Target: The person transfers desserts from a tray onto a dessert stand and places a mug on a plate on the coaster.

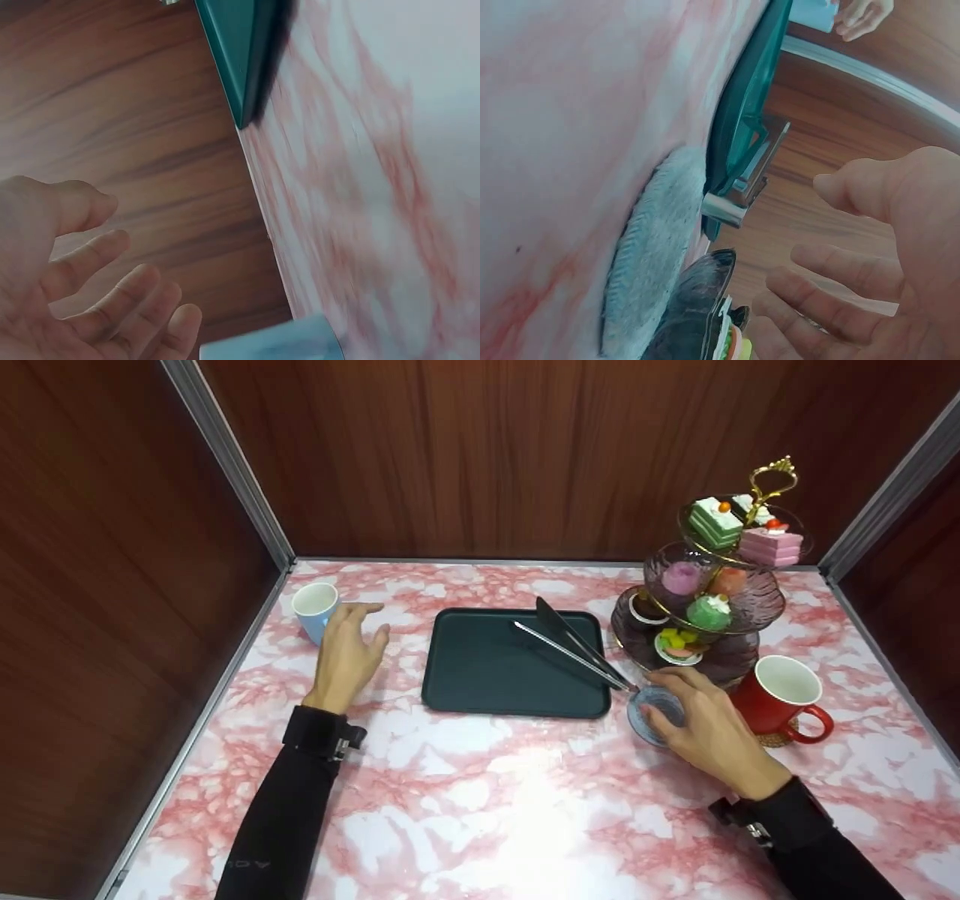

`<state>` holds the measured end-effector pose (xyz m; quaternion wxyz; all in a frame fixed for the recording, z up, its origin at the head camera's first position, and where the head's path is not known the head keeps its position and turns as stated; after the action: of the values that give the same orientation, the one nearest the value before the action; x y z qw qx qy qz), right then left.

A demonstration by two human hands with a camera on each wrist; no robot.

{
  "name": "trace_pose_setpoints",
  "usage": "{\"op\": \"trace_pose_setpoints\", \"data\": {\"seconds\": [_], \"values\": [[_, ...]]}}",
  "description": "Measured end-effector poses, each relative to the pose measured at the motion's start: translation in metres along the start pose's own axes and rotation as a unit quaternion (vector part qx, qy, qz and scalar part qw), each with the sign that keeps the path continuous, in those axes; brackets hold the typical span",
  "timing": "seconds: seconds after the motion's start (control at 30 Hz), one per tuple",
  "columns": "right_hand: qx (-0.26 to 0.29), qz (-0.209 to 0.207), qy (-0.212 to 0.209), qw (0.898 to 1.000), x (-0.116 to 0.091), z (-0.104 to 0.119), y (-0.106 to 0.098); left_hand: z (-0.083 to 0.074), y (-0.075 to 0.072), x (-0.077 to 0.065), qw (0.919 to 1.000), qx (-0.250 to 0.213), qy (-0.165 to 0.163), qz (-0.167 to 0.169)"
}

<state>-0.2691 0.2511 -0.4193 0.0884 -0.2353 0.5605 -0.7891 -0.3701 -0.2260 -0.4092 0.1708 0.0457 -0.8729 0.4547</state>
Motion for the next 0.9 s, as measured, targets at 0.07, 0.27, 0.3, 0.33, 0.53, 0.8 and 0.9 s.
{"op": "trace_pose_setpoints", "data": {"seconds": [0.07,0.27,0.3,0.33,0.53,0.8,0.9], "values": [[0.003,0.002,-0.002,1.000,0.001,0.003,0.000,0.008,-0.006,0.000,0.9999,-0.004,-0.002,-0.011],[0.013,0.000,-0.017,1.000,0.008,0.013,0.001,0.030,-0.024,0.000,0.9987,-0.010,-0.016,-0.047],[0.014,-0.004,-0.023,1.000,0.009,0.015,0.001,0.034,-0.027,-0.001,0.9984,-0.010,-0.020,-0.051],[0.013,-0.006,-0.028,1.000,0.010,0.017,0.001,0.037,-0.031,-0.001,0.9981,-0.009,-0.022,-0.056],[0.019,-0.026,-0.060,0.998,0.018,0.030,0.003,0.059,-0.044,-0.002,0.9966,0.002,-0.033,-0.076],[0.033,-0.007,-0.066,0.997,0.028,0.042,0.010,0.088,-0.054,-0.006,0.9912,0.025,-0.091,-0.093],[0.035,-0.002,-0.069,0.997,0.031,0.047,0.013,0.097,-0.053,-0.006,0.9901,0.023,-0.114,-0.079]]}}
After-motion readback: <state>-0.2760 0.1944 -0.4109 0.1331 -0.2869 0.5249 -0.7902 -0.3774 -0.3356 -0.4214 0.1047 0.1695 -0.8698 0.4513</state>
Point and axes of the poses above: each hand's wrist, its own x-axis towards the middle knuckle, its own y-axis out of the palm, z = x × y, the point moved 8 cm from there along x, towards the middle knuckle, and after that the axes turned 13 degrees about z, right-handed, at the moved point
